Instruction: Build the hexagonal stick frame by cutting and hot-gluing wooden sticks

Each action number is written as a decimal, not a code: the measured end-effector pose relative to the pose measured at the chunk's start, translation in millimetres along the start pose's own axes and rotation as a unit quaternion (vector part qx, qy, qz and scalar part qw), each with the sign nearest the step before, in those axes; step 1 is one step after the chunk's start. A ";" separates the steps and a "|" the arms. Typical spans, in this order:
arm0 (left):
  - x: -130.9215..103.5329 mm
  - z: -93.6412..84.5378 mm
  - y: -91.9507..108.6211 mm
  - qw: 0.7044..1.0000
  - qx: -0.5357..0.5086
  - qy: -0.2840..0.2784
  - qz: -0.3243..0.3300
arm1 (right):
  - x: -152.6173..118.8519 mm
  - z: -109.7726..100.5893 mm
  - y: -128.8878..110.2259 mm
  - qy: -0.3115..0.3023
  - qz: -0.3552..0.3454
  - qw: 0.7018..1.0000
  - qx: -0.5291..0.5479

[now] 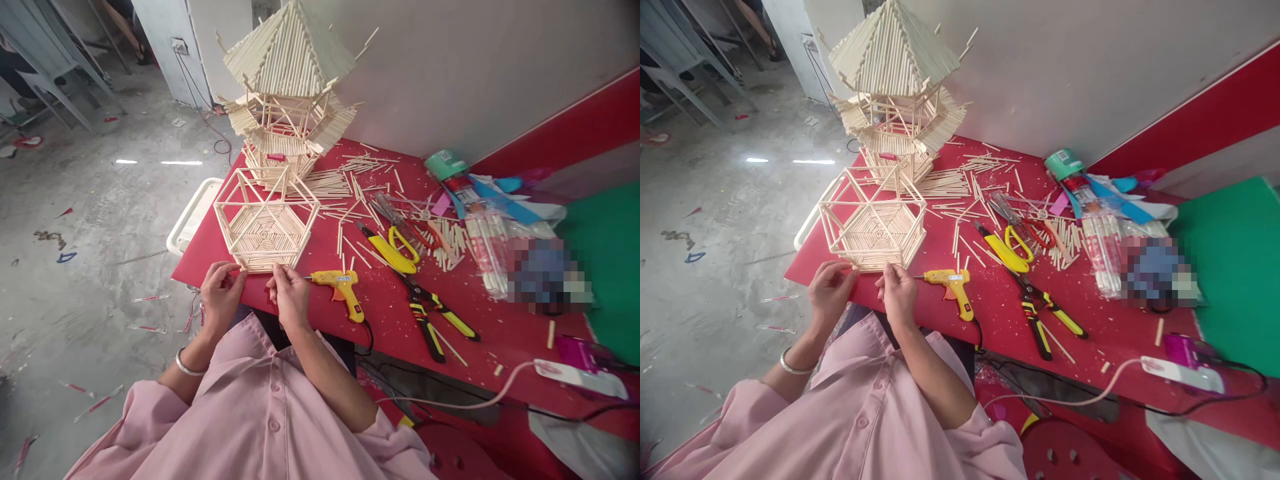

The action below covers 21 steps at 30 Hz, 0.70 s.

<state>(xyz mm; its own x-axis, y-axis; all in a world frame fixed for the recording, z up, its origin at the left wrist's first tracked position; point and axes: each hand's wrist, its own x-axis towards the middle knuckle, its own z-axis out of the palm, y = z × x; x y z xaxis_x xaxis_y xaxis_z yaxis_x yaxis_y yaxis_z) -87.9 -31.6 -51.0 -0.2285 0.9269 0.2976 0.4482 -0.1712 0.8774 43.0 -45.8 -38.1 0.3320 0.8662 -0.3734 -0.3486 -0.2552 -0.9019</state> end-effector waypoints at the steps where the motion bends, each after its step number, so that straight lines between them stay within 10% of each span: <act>1: -0.1 0.0 -0.4 1.000 0.000 0.000 0.002 | 0.1 0.0 0.0 -0.001 0.000 1.000 -0.001; 21: 1.0 0.7 -2.3 1.000 -0.005 0.002 0.006 | 2.7 0.2 2.2 -0.004 -0.012 1.000 -0.006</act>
<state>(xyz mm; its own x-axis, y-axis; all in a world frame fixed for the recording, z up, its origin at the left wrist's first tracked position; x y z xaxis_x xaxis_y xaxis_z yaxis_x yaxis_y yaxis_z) -88.5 -30.1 -52.9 -0.2272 0.9232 0.3099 0.4427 -0.1855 0.8773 43.0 -43.9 -41.1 0.3337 0.8751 -0.3504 -0.3309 -0.2394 -0.9128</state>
